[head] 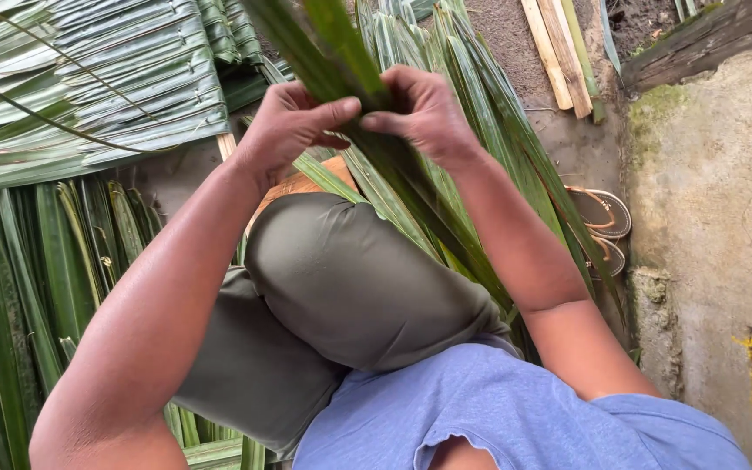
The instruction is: Weaving palm leaves onto a wooden stick to create a thatched panel
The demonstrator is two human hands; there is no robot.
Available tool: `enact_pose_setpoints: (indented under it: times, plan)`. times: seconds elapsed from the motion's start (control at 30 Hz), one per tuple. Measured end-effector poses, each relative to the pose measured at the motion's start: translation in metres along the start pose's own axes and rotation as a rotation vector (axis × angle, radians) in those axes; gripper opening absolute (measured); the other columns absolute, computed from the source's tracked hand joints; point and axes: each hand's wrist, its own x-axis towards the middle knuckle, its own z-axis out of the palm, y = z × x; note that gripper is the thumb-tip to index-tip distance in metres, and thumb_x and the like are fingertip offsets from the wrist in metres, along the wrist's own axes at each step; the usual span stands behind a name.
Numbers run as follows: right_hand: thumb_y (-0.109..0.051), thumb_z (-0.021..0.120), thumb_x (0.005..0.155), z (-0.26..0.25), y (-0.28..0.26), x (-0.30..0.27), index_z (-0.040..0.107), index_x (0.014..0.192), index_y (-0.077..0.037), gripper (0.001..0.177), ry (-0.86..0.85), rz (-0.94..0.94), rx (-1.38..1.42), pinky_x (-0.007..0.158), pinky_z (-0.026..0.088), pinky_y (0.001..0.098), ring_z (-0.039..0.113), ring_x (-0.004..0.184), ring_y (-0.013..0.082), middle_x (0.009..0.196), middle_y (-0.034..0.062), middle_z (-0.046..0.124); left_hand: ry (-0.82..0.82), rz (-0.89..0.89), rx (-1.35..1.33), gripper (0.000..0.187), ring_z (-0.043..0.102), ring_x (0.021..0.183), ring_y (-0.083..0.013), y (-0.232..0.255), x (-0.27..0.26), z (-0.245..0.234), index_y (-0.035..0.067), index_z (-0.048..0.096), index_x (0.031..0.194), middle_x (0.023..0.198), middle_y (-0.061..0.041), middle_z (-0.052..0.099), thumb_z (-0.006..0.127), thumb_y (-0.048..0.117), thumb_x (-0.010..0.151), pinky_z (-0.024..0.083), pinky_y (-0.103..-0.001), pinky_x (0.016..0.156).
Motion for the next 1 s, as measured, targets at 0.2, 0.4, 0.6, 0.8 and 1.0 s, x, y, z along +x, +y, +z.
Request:
enact_pose_setpoints:
  times: [0.2, 0.4, 0.6, 0.8, 1.0]
  plan:
    - [-0.025, 0.083, 0.084, -0.012, 0.021, -0.017, 0.064, 0.117, -0.006, 0.043, -0.165, 0.22, -0.011, 0.075, 0.057, 0.0196, 0.064, 0.079, 0.0076, 0.097, 0.004, 0.072, 0.173, 0.168, 0.068, 0.016, 0.077, 0.07, -0.0174, -0.003, 0.001, -0.012, 0.002, 0.074, 0.101, 0.094, -0.013, 0.079, 0.077, 0.015, 0.094, 0.066, -0.023, 0.059]
    - [0.001, 0.066, 0.095, -0.044, 0.025, -0.065, 0.067, 0.121, 0.001, 0.025, 0.033, 0.416, -0.369, 0.059, 0.059, 0.0244, 0.072, 0.079, 0.0157, 0.097, 0.012, 0.072, 0.199, 0.219, -0.079, 0.022, 0.068, 0.083, -0.009, 0.042, -0.02, -0.032, 0.006, 0.072, 0.114, 0.104, -0.003, 0.074, 0.071, 0.022, 0.099, 0.063, -0.024, 0.075]
    - [-0.013, 0.075, 0.098, -0.107, -0.007, -0.101, 0.079, 0.12, -0.003, 0.025, 0.247, 0.134, -1.716, 0.058, 0.058, 0.0361, 0.07, 0.056, 0.0242, 0.08, 0.0133, 0.077, 0.397, 0.144, 0.04, 0.019, 0.081, 0.087, -0.0126, 0.051, -0.034, -0.058, 0.008, 0.071, 0.113, 0.103, -0.003, 0.076, 0.076, 0.015, 0.096, 0.068, -0.022, 0.076]
    - [-0.007, 0.063, 0.088, -0.088, 0.054, -0.135, 0.073, 0.119, -0.001, 0.033, 0.253, 0.504, -0.884, 0.042, 0.052, 0.0296, 0.064, 0.045, 0.016, 0.074, 0.0081, 0.073, 0.344, 0.016, 0.206, 0.022, 0.078, 0.085, -0.0044, 0.066, -0.049, -0.048, 0.013, 0.07, 0.124, 0.109, 0.003, 0.075, 0.067, 0.017, 0.103, 0.066, -0.012, 0.076]
    - [-0.02, 0.069, 0.089, -0.059, 0.155, -0.171, 0.067, 0.12, 0.006, 0.041, 0.255, 0.568, -0.588, 0.055, 0.053, 0.0304, 0.067, 0.052, 0.0163, 0.079, 0.0088, 0.07, 0.278, 0.009, 0.251, 0.024, 0.078, 0.089, -0.0046, 0.056, -0.044, -0.051, 0.012, 0.067, 0.133, 0.112, 0.002, 0.075, 0.062, 0.015, 0.11, 0.067, -0.01, 0.079]
